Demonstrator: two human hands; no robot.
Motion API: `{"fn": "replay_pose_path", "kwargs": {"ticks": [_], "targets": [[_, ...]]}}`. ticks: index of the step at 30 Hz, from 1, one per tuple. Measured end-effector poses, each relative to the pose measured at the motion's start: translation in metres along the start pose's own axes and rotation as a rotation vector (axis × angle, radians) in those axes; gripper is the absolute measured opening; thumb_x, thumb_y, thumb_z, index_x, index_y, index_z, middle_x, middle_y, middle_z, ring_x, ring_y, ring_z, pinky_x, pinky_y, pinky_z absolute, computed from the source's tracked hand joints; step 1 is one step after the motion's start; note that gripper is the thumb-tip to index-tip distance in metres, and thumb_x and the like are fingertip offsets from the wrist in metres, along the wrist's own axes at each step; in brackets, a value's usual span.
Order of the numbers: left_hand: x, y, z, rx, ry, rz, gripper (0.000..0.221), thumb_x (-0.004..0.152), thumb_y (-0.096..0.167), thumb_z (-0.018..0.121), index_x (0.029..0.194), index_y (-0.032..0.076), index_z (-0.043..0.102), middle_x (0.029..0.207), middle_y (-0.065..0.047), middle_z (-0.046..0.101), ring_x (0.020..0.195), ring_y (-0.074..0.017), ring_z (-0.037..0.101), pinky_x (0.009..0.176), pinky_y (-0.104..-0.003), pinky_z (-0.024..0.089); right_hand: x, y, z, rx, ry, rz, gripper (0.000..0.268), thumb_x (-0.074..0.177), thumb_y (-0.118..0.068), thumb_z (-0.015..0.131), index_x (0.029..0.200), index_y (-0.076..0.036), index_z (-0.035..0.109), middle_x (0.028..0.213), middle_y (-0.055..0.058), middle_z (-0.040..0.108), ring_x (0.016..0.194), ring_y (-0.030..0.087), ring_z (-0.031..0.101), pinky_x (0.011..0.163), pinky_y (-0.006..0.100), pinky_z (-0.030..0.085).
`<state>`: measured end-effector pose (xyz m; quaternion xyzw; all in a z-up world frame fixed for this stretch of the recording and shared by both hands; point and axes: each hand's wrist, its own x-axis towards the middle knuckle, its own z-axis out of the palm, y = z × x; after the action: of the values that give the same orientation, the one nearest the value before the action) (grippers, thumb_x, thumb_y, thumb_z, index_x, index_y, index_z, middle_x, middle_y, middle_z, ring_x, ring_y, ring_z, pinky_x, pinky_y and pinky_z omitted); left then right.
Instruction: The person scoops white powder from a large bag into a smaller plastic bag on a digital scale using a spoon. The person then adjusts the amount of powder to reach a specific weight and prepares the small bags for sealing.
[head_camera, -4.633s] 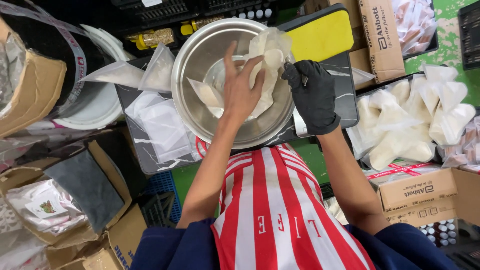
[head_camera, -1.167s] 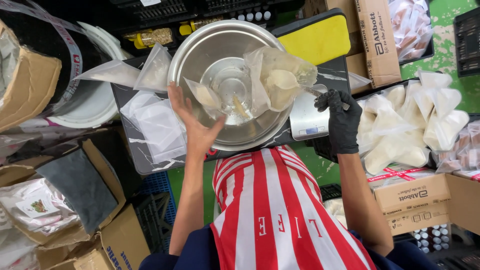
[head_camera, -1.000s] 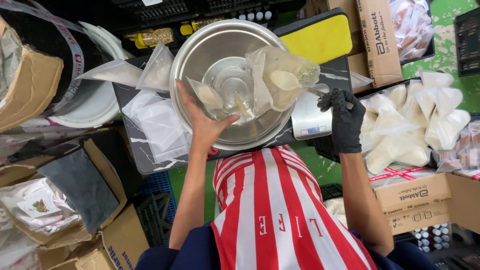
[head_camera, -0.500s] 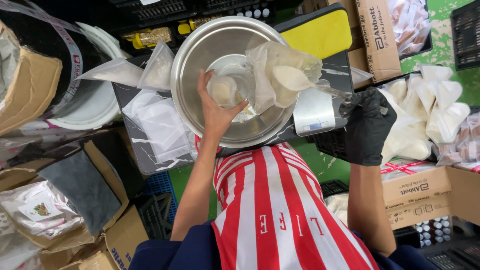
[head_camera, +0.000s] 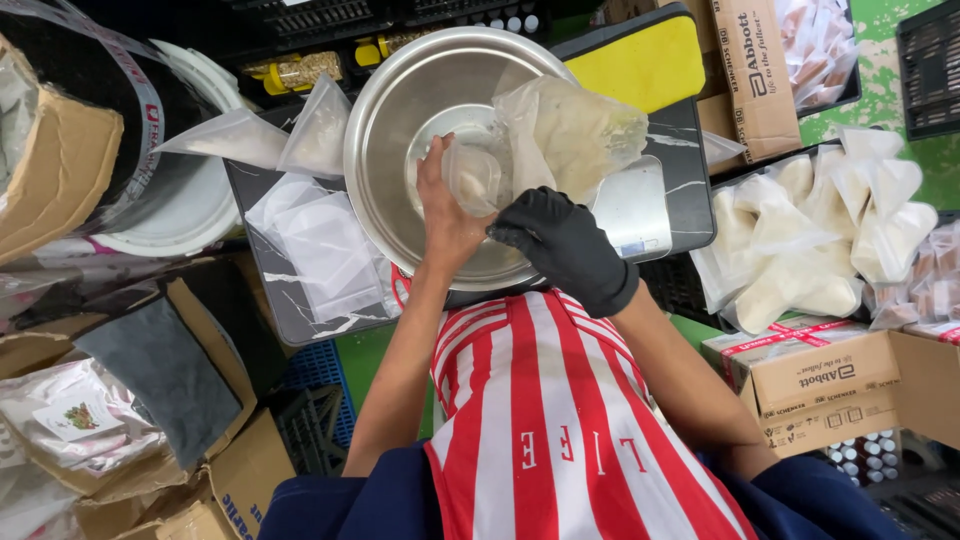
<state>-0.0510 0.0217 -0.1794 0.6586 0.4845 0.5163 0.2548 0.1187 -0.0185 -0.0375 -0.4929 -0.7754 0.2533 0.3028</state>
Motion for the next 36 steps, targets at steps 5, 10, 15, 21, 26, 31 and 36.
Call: {"fn": "replay_pose_path", "kwargs": {"ticks": [5, 10, 15, 21, 26, 31, 36], "targets": [[0.002, 0.001, -0.001, 0.005, 0.037, 0.001, 0.133, 0.073, 0.047, 0.103, 0.169, 0.007, 0.020, 0.160, -0.015, 0.046, 0.150, -0.0359, 0.042, 0.129, -0.068, 0.013, 0.003, 0.018, 0.013, 0.063, -0.001, -0.032, 0.009, 0.102, -0.022, 0.072, 0.105, -0.014, 0.074, 0.098, 0.008, 0.074, 0.094, 0.035, 0.072, 0.082, 0.046, 0.059], [0.001, -0.006, 0.000, 0.015, 0.040, -0.002, 0.123, 0.080, 0.046, 0.098, 0.169, 0.008, 0.022, 0.159, -0.015, 0.048, 0.148, -0.0369, 0.045, 0.127, -0.071, 0.014, -0.001, 0.019, 0.009, 0.074, -0.030, -0.054, 0.009, 0.104, -0.023, 0.071, 0.103, -0.015, 0.075, 0.097, 0.006, 0.074, 0.095, 0.033, 0.072, 0.084, 0.044, 0.059], [0.005, -0.016, -0.006, -0.016, 0.078, 0.056, 0.135, 0.063, 0.026, 0.110, 0.166, 0.005, 0.025, 0.153, -0.017, 0.051, 0.142, -0.0393, 0.051, 0.126, -0.066, 0.025, -0.003, 0.009, -0.010, 0.090, -0.059, 0.013, 0.008, 0.102, -0.024, 0.074, 0.103, -0.016, 0.076, 0.097, 0.007, 0.071, 0.096, 0.033, 0.072, 0.085, 0.045, 0.058], [0.006, -0.018, -0.003, -0.092, 0.105, 0.033, 0.128, 0.064, 0.009, 0.104, 0.165, 0.002, 0.025, 0.148, -0.020, 0.052, 0.139, -0.0397, 0.054, 0.124, -0.062, 0.030, 0.001, -0.018, -0.035, 0.214, -0.015, 0.385, 0.007, 0.097, -0.028, 0.080, 0.098, -0.022, 0.080, 0.102, -0.001, 0.075, 0.097, 0.025, 0.075, 0.090, 0.041, 0.057], [0.007, -0.007, -0.005, -0.136, 0.080, -0.036, 0.129, 0.064, -0.001, 0.100, 0.166, 0.005, 0.022, 0.149, -0.018, 0.052, 0.143, -0.0368, 0.052, 0.126, -0.057, 0.029, -0.001, -0.019, -0.036, 0.308, 0.077, 0.421, 0.009, 0.094, -0.023, 0.085, 0.100, -0.019, 0.080, 0.100, 0.001, 0.076, 0.094, 0.024, 0.077, 0.089, 0.037, 0.057], [0.006, 0.004, -0.011, -0.202, 0.117, -0.130, 0.119, 0.074, -0.005, 0.094, 0.168, 0.012, 0.023, 0.143, -0.011, 0.057, 0.139, -0.0264, 0.053, 0.126, -0.050, 0.029, -0.005, -0.009, -0.061, 0.596, 0.257, 0.731, 0.021, 0.099, -0.022, 0.077, 0.112, -0.005, 0.077, 0.097, 0.008, 0.076, 0.087, 0.015, 0.075, 0.096, 0.036, 0.059], [0.019, 0.064, -0.038, -0.181, 0.117, -0.185, 0.123, 0.076, -0.005, 0.090, 0.168, 0.014, 0.011, 0.136, -0.012, 0.062, 0.130, -0.0252, 0.061, 0.119, -0.045, 0.041, -0.024, 0.032, -0.102, 1.050, 0.843, 0.794, 0.013, 0.097, -0.006, 0.067, 0.088, 0.000, 0.073, 0.080, 0.021, 0.069, 0.062, 0.023, 0.071, 0.057, 0.024, 0.059]]}}
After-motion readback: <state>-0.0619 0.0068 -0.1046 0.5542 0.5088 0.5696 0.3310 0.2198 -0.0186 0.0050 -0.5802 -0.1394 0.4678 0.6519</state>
